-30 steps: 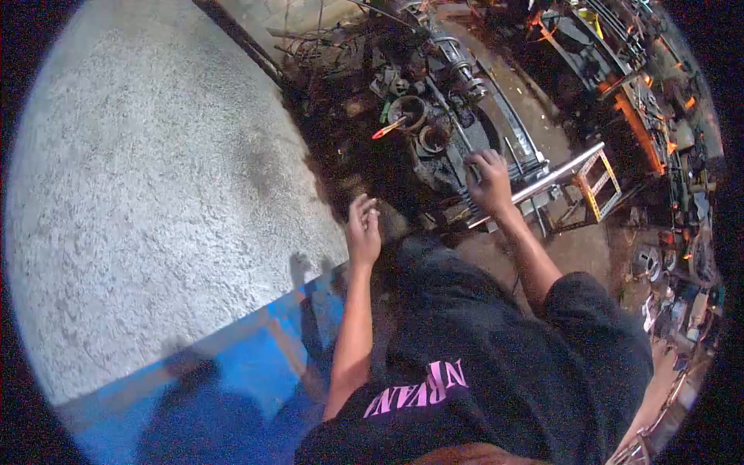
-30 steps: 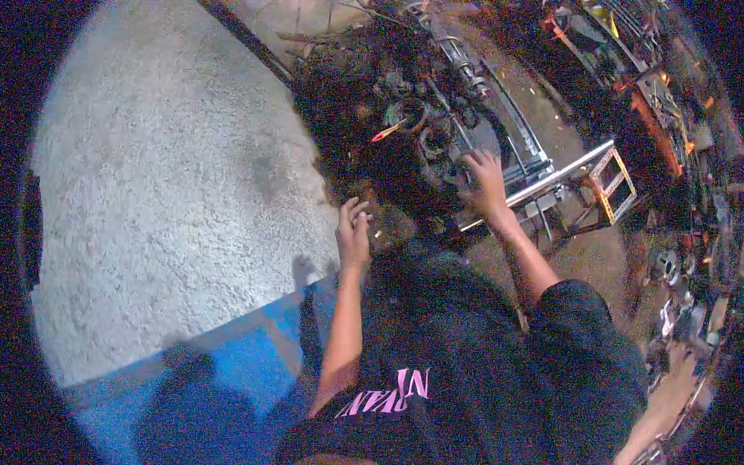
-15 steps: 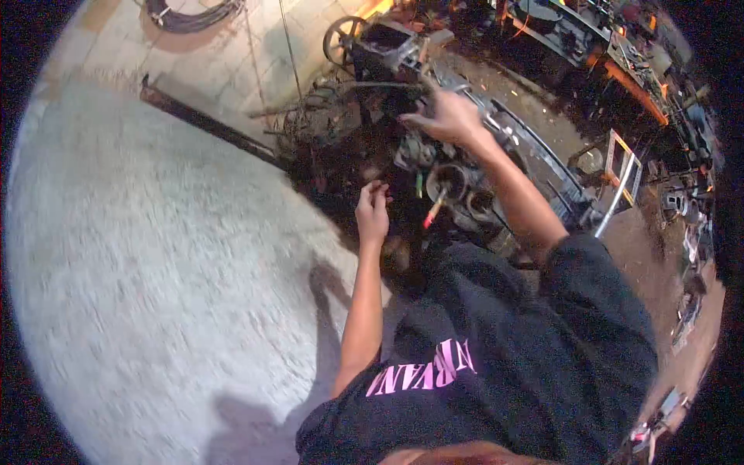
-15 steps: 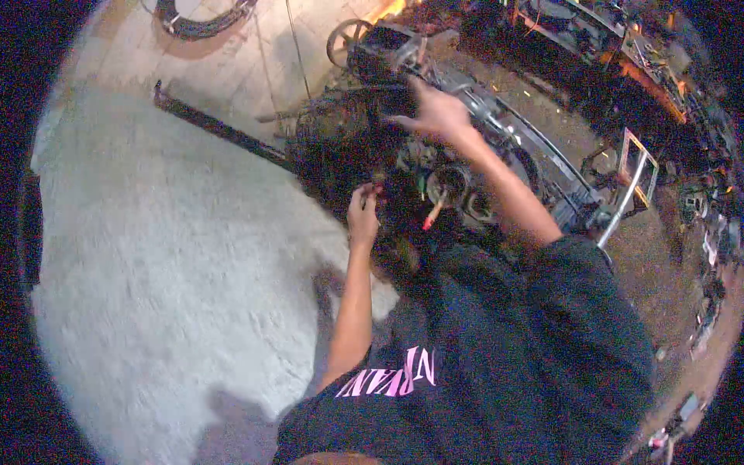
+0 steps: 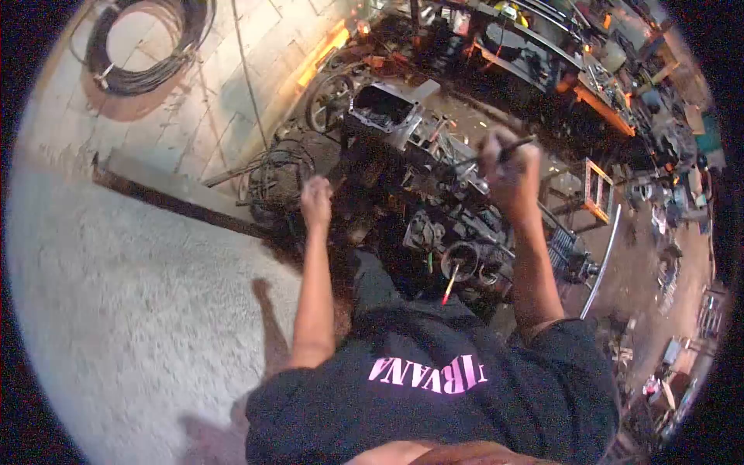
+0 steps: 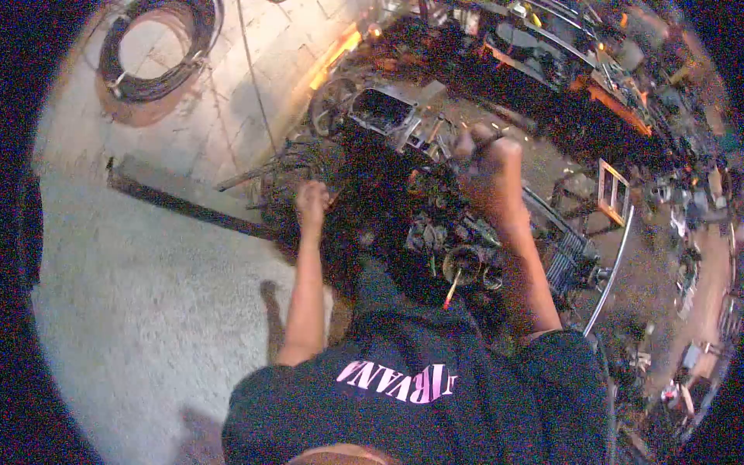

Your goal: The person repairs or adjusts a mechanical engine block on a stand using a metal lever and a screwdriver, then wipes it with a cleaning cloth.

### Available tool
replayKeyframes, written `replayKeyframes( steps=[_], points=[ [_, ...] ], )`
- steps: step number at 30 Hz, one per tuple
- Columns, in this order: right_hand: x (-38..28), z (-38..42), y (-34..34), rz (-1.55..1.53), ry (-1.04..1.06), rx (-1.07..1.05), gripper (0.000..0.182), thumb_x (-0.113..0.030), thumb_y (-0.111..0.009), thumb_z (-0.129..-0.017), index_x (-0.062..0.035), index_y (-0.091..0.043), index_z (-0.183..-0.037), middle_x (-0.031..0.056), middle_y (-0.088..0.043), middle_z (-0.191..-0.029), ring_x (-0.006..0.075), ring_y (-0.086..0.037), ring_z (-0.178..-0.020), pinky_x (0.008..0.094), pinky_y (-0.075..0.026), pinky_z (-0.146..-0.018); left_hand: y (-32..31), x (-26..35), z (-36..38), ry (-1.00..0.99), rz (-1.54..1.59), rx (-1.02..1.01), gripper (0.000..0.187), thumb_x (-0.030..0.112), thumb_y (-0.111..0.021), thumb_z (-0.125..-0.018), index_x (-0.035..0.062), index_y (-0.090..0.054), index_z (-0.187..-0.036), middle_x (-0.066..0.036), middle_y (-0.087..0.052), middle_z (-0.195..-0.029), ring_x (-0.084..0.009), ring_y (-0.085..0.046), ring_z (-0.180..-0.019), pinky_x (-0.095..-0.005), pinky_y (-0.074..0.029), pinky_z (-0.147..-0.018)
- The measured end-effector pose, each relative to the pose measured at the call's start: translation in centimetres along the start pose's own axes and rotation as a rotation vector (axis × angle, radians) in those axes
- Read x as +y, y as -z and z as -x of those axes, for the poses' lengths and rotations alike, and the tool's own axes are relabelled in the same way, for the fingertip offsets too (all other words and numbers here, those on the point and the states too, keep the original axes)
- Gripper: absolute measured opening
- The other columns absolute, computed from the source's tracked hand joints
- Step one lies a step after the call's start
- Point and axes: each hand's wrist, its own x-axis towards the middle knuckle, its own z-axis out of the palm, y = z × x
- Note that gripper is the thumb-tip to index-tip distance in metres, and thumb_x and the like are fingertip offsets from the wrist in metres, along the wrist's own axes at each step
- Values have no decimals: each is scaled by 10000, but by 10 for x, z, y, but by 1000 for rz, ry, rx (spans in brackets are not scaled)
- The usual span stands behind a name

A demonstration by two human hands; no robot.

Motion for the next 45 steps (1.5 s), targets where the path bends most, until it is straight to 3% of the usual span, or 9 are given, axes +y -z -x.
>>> replayKeyframes(
  steps=[5,9,13,15,19,23,31,39,45],
  points=[
    [63,-20,-73,68,-69,137,198,-98,-544,-924,25,-642,-804,62,-596,-597,104,-535,-530,290,-423,-480,-32,30,-219,-480,-381,9,317,209,-547,-904,-32,-544,-1110,-202,-638,-1002,-333,-623,-931,-393,-486,-829],
    [71,-45,-132,135,-144,160,179,-107,-588,-900,19,-620,-777,180,-589,-598,165,-539,-472,346,-408,-451,-89,79,-288,-506,-913,-57,320,193,-546,-870,-30,-582,-1096,-275,-629,-1026,-419,-602,-1009,-435,-467,-904],
    [67,-59,-188,227,-34,209,186,-104,-587,-885,11,-569,-740,256,-558,-647,452,-529,-592,434,-399,-479,-130,52,-343,-390,-1211,-379,304,167,-592,-831,-41,-621,-1052,-291,-636,-998,-443,-595,-1009,-452,-462,-917],
    [70,-68,-213,346,41,324,175,-95,-575,-889,18,-566,-754,242,-547,-611,372,-591,-537,430,-410,-478,-133,33,-353,-590,-1370,-460,281,147,-625,-806,-51,-649,-1004,-280,-650,-930,-442,-606,-981,-453,-462,-916],
    [61,-63,-231,268,-372,336,124,-96,-587,-827,-2,-580,-745,241,-603,-695,388,-617,-614,460,-465,-576,-89,32,-313,-777,-1098,-242,420,70,-590,-812,-90,-526,-1194,-282,-608,-1071,-417,-592,-1014,-458,-473,-889],
    [59,-36,-240,161,-471,390,151,-109,-590,-862,14,-614,-779,157,-595,-620,128,-579,-568,353,-437,-521,-62,7,-275,-413,-312,-187,408,27,-573,-828,-23,-506,-1228,-292,-594,-1074,-434,-587,-969,-502,-457,-807],
    [55,-37,-220,-250,-620,349,221,-133,-584,-913,35,-603,-771,67,-565,-589,68,-544,-603,336,-440,-502,-67,-28,-295,-669,-645,-5,350,65,-602,-846,5,-521,-1182,-278,-614,-989,-434,-599,-904,-524,-449,-738],
    [75,-95,-259,318,-117,-116,199,-138,-568,-866,27,-599,-760,241,-612,-692,397,-637,-679,460,-483,-605,-70,-38,-295,-645,-620,38,334,34,-602,-822,-22,-549,-1147,-288,-615,-987,-442,-593,-923,-519,-452,-768],
    [61,-141,-269,380,-430,-342,228,-179,-565,-839,24,-656,-790,273,-632,-828,450,-618,-776,483,-504,-705,-67,-32,-292,-594,-676,3,339,36,-607,-812,-30,-550,-1139,-284,-626,-980,-447,-594,-936,-533,-438,-787]
  ],
)
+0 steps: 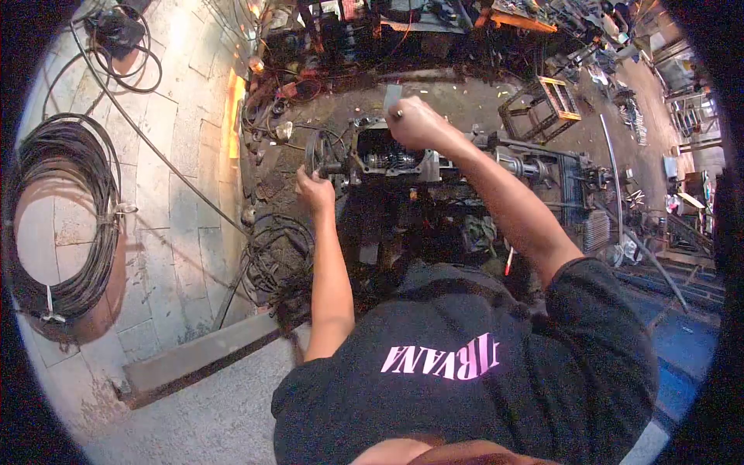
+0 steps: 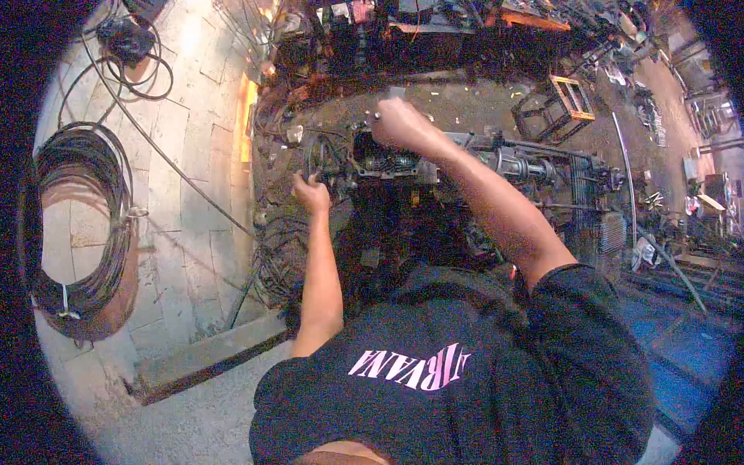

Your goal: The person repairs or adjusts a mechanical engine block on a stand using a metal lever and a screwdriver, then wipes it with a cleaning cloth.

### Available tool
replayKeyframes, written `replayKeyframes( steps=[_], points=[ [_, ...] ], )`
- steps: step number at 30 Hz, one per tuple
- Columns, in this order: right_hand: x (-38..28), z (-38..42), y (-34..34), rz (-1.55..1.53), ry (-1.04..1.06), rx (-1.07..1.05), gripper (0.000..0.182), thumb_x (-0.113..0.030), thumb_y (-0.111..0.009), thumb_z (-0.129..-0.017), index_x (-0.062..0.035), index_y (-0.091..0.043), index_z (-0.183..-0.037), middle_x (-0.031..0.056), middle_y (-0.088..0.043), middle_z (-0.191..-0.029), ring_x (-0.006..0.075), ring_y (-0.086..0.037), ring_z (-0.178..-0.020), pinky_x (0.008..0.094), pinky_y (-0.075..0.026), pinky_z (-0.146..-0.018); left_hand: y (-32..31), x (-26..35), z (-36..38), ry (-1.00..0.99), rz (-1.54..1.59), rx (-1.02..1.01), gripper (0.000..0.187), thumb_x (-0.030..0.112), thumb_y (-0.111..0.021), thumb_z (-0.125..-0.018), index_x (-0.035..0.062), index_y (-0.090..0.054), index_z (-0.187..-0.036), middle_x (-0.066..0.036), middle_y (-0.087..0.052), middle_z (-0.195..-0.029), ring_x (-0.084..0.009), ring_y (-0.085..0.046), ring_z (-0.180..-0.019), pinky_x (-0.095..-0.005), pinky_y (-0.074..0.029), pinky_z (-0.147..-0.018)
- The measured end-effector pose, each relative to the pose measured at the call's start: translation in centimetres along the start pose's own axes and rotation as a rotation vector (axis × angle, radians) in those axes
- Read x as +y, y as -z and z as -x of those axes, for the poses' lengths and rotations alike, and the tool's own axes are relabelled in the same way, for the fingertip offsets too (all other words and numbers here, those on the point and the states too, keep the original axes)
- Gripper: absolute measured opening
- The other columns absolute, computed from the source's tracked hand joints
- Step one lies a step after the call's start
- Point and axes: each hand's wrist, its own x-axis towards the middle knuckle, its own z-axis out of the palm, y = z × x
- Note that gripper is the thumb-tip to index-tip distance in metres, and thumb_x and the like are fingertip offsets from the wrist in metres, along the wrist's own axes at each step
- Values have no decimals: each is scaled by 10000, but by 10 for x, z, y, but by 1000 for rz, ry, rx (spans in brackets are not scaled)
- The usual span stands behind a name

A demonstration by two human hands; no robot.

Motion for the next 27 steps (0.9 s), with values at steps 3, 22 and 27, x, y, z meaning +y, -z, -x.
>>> replayKeyframes(
  steps=[3,22,27],
  points=[
    [-24,13,19,-61,-24,-15,232,-166,-523,-841,20,-659,-806,268,-638,-796,431,-639,-772,476,-518,-724,-12,-10,0,23,150,5,337,69,-609,-819,-11,-554,-1141,-277,-630,-980,-438,-598,-937,-529,-439,-782],
    [5,-27,94,-467,-231,69,410,-364,-524,-954,15,-627,-836,74,-603,-608,119,-567,-485,303,-464,-425,16,13,26,19,196,101,246,101,-577,-910,48,-525,-1144,-225,-657,-875,-418,-628,-779,-504,-440,-645],
    [12,30,117,-318,-87,367,375,-297,-521,-969,7,-630,-780,82,-573,-550,124,-540,-485,316,-418,-430,13,6,30,107,2,102,272,186,-541,-945,68,-502,-1188,-232,-641,-932,-423,-601,-834,-517,-440,-697]
  ],
)
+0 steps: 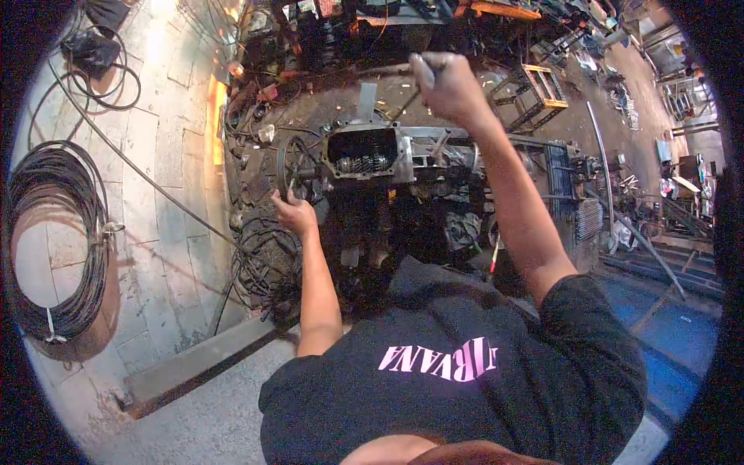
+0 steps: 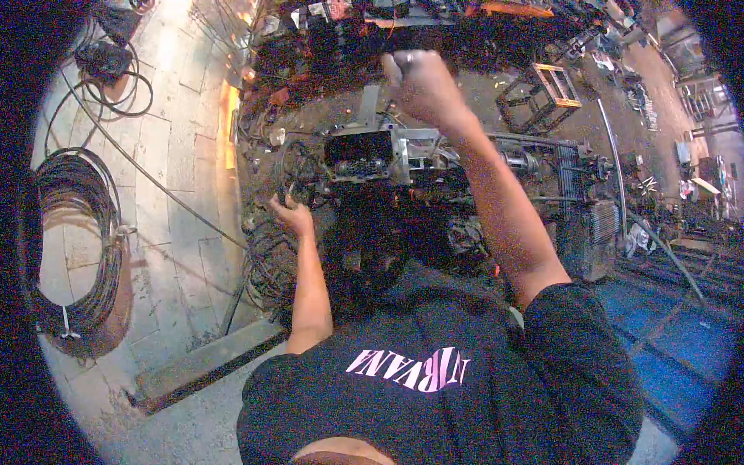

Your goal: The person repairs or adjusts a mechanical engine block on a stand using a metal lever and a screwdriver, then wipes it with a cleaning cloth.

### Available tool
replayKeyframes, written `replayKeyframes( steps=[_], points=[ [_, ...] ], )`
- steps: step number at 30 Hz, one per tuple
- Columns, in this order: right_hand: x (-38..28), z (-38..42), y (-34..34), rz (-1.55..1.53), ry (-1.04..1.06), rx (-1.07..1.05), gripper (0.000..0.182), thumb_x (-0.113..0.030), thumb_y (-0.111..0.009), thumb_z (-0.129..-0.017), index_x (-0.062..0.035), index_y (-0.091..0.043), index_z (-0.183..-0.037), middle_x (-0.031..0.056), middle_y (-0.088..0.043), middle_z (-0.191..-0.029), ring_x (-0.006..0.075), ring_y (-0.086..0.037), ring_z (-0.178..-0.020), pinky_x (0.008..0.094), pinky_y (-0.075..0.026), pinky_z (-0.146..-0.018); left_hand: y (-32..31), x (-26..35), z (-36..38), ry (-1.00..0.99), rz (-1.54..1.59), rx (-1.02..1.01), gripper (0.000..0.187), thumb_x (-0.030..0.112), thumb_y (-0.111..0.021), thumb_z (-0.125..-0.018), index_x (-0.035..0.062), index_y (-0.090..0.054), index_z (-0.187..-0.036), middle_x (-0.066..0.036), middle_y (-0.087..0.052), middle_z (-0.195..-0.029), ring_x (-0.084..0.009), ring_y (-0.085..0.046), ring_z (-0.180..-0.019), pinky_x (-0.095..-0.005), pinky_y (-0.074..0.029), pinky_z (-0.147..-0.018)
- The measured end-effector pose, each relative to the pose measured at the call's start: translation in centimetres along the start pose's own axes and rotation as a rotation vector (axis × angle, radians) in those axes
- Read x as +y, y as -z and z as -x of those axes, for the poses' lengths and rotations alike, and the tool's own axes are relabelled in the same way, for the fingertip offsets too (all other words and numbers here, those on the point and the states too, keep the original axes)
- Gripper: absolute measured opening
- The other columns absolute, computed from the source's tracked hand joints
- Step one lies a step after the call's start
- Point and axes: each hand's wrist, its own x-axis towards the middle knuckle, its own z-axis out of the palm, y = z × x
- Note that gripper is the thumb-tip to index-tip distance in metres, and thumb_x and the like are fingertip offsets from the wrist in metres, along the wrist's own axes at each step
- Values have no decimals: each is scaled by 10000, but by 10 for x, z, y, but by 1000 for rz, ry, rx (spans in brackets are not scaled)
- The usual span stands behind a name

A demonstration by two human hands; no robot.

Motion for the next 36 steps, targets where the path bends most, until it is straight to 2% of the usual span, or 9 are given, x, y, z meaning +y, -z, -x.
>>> replayKeyframes(
  steps=[2,3,9,12,24,27,29,31,36],
  points=[
    [36,15,-16,114,208,143,312,-226,-543,-950,21,-615,-774,148,-512,-536,173,-515,-504,364,-426,-525,-3,1,-5,-18,-30,-9,278,197,-532,-949,65,-497,-1192,-236,-631,-959,-424,-583,-890,-524,-432,-726],
    [44,26,-24,58,144,140,282,-188,-554,-895,18,-611,-711,249,-594,-696,421,-585,-614,441,-457,-570,-4,3,-7,-28,-65,-17,285,208,-524,-953,62,-492,-1196,-240,-622,-986,-425,-566,-946,-532,-424,-755],
    [107,63,-73,-130,-172,251,280,-197,-541,-907,37,-608,-770,227,-625,-672,334,-610,-561,414,-466,-576,0,28,-26,155,-24,-152,279,206,-536,-944,75,-498,-1187,-230,-620,-1009,-421,-564,-971,-537,-421,-772],
    [63,59,-35,-394,-474,118,302,-248,-521,-962,6,-629,-841,26,-566,-575,89,-519,-502,293,-413,-446,5,20,-29,92,58,-227,281,186,-560,-929,72,-503,-1180,-237,-622,-1014,-415,-592,-916,-545,-427,-765],
    [97,112,40,-530,-497,294,306,-283,-541,-953,-4,-660,-990,45,-636,-752,112,-544,-477,258,-443,-461,17,-3,5,68,-12,-141,380,170,-566,-927,55,-430,-1264,-196,-599,-1171,-408,-570,-1046,-515,-407,-859],
    [110,152,105,-395,-302,480,330,-298,-506,-970,-39,-576,-776,56,-597,-581,100,-522,-430,242,-394,-378,27,5,34,271,70,-203,448,123,-541,-915,15,-379,-1318,-205,-567,-1218,-417,-480,-1178,-516,-384,-942],
    [160,183,131,-286,-435,414,312,-238,-497,-967,27,-627,-866,27,-597,-672,125,-604,-658,288,-468,-572,34,11,75,-223,-36,87,449,75,-533,-878,-5,-414,-1304,-204,-562,-1224,-422,-441,-1217,-508,-378,-973],
    [146,198,134,-330,-462,391,304,-230,-497,-970,21,-621,-851,24,-591,-667,116,-591,-611,282,-455,-535,68,72,118,-491,36,-112,381,46,-533,-842,-14,-495,-1216,-192,-575,-1207,-401,-461,-1204,-500,-377,-975],
    [193,204,116,-314,-270,348,327,-266,-468,-1000,-26,-597,-818,25,-558,-599,91,-510,-445,248,-376,-373,32,100,278,-89,176,-933,277,104,-512,-851,20,-574,-1107,-234,-632,-1064,-413,-576,-1042,-472,-449,-893]
  ],
)
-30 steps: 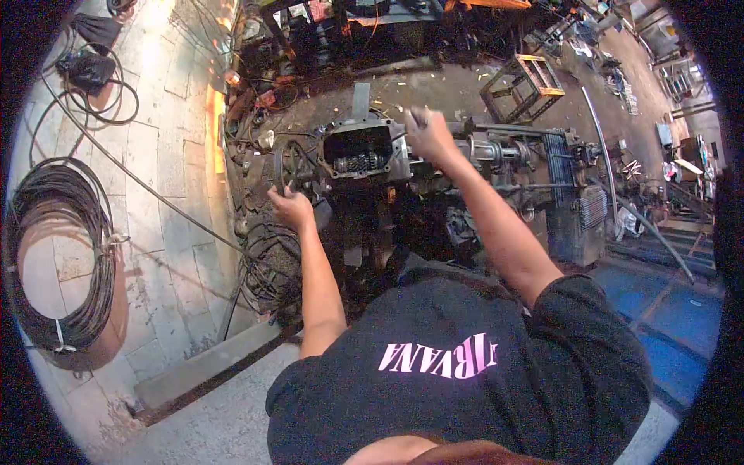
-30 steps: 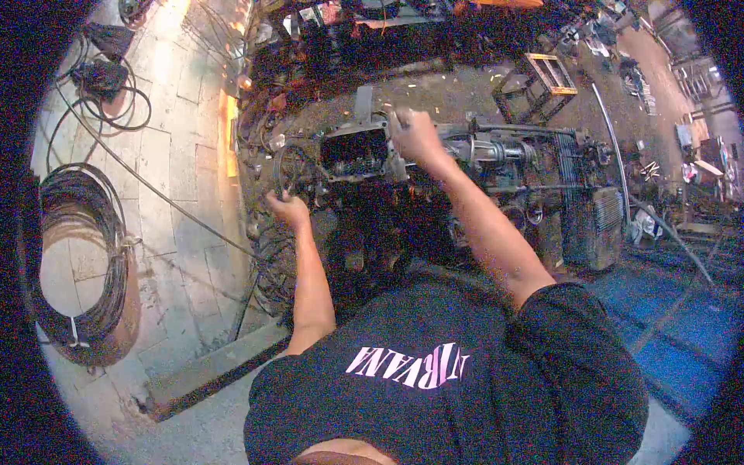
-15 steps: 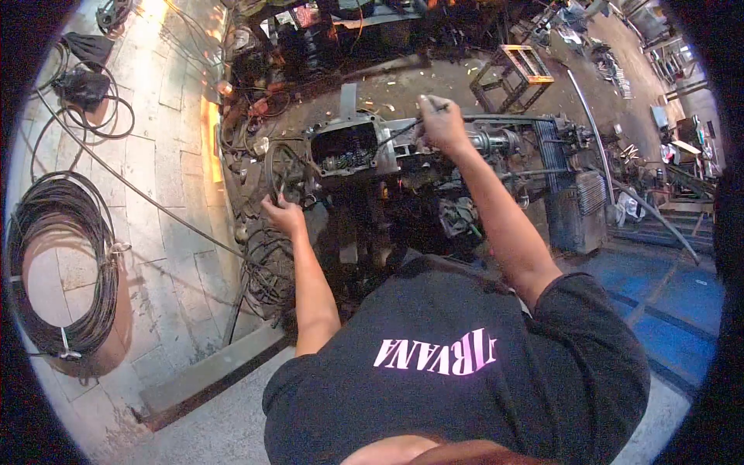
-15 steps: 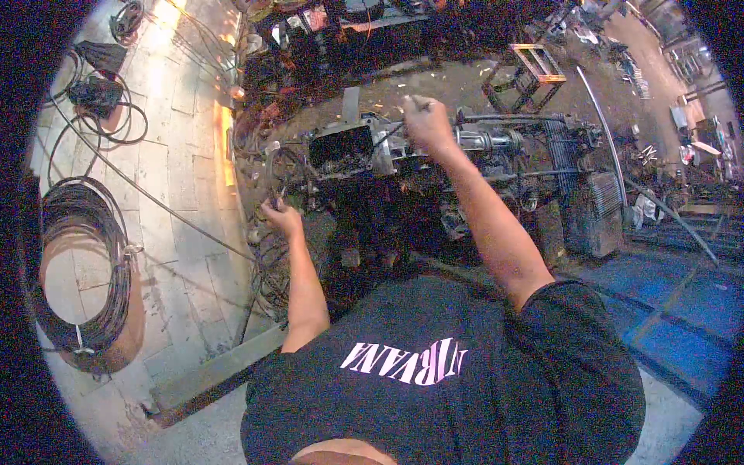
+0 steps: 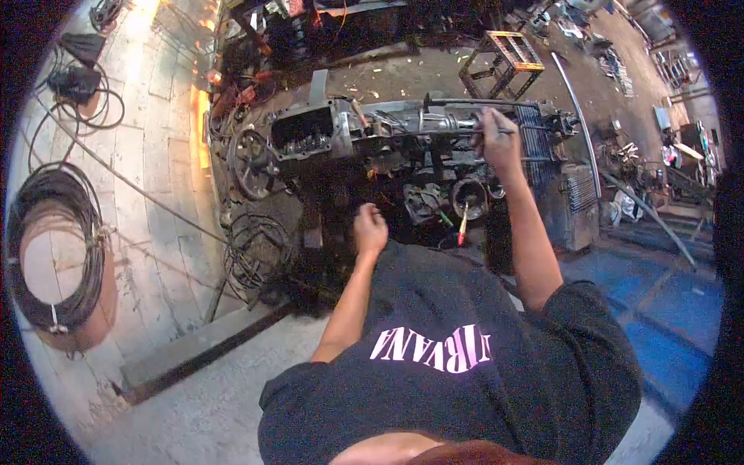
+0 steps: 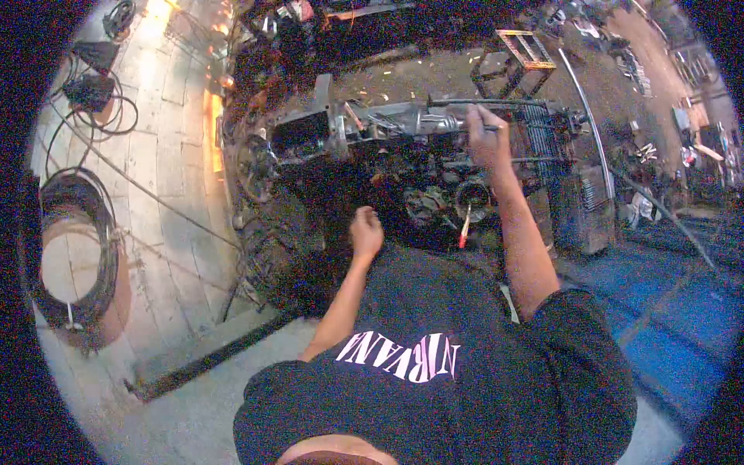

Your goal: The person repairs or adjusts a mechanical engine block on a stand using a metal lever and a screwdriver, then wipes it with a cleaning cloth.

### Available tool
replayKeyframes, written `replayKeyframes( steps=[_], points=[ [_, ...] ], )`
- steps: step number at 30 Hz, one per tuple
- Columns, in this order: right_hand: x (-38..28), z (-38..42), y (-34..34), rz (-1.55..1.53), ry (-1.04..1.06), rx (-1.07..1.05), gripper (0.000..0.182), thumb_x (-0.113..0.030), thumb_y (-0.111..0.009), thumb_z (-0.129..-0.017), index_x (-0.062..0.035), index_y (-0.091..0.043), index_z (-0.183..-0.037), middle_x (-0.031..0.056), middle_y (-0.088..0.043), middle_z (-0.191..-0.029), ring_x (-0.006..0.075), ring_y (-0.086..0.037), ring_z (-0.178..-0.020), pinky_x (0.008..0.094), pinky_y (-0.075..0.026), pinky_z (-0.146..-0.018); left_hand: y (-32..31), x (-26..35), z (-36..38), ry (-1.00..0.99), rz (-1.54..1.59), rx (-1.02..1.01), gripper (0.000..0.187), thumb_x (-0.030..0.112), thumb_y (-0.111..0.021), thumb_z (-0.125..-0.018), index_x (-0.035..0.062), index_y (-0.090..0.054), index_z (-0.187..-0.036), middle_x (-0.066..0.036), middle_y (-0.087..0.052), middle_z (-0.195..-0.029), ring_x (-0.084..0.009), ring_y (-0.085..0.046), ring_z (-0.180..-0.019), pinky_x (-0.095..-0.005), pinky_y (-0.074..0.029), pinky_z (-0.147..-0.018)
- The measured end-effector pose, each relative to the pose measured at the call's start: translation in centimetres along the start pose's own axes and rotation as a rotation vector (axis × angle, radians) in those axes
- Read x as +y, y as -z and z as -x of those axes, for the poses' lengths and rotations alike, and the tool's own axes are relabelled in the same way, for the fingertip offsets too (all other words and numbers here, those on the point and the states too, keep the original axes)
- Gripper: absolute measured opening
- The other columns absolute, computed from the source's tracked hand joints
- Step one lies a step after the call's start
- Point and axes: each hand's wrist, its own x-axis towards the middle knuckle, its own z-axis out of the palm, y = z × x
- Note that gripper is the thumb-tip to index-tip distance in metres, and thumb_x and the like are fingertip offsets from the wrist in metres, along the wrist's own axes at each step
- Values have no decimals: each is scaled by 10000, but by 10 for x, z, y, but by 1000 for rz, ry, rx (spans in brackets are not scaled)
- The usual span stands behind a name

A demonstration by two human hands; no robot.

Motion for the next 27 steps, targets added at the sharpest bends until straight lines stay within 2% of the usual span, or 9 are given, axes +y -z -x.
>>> replayKeyframes(
  steps=[4,7,8,9,11,13,17,25,27],
  points=[
    [12,-7,8,48,121,-135,289,-197,-458,-992,16,-609,-869,24,-532,-593,76,-519,-540,288,-430,-475,-113,-17,26,140,-102,-376,418,231,-545,-829,-48,-554,-1141,-303,-635,-998,-447,-608,-979,-474,-477,-872],
    [32,-17,18,-128,-72,-349,194,-135,-506,-944,13,-604,-866,60,-580,-612,121,-597,-595,305,-464,-518,-234,-86,21,457,-233,-43,526,241,-566,-807,-155,-481,-1142,-333,-617,-1051,-418,-623,-1004,-444,-484,-873],
    [28,-14,11,-70,446,-418,126,-113,-545,-894,0,-598,-885,95,-610,-647,186,-632,-621,339,-485,-530,-249,-87,20,760,362,95,661,317,-605,-782,-222,-423,-1120,-316,-595,-1099,-369,-631,-998,-428,-481,-876],
    [23,-5,-1,-10,962,-467,99,-92,-584,-845,-13,-593,-904,130,-639,-682,251,-667,-647,373,-505,-541,-260,-86,23,940,756,101,720,403,-631,-757,-116,-423,-1211,-216,-579,-1120,-341,-616,-953,-454,-475,-831],
    [5,24,-11,590,1018,-921,226,-67,-628,-741,-43,-574,-959,172,-667,-800,374,-666,-736,445,-535,-592,-249,-18,41,974,1100,191,699,456,-640,-743,24,-451,-1258,-144,-571,-1115,-312,-562,-978,-486,-429,-827],
    [-14,9,-20,537,824,-904,272,-83,-622,-733,-59,-551,-994,166,-660,-828,393,-651,-738,482,-532,-606,-256,8,48,1058,1015,184,633,476,-620,-749,111,-486,-1249,-103,-573,-1124,-278,-495,-1067,-470,-391,-831],
    [5,36,-30,549,1069,-818,221,-166,-601,-804,-59,-528,-983,162,-660,-859,372,-652,-734,479,-524,-611,-255,5,70,857,1037,24,289,306,-506,-863,66,-590,-999,-83,-606,-1025,-220,-568,-841,-380,-457,-650],
    [72,79,9,511,339,-800,349,-177,-604,-808,-92,-477,-1121,191,-630,-966,381,-633,-920,501,-526,-732,-278,-12,69,740,1441,-27,188,252,-525,-857,84,-564,-933,-101,-618,-868,-266,-599,-711,-373,-504,-663],
    [116,82,3,647,332,-903,444,-181,-619,-800,-116,-458,-1208,208,-582,-1110,393,-586,-1032,497,-521,-780,-242,37,97,88,1040,105,243,275,-485,-883,89,-566,-1016,-95,-621,-887,-251,-606,-780,-372,-494,-693]
  ],
)
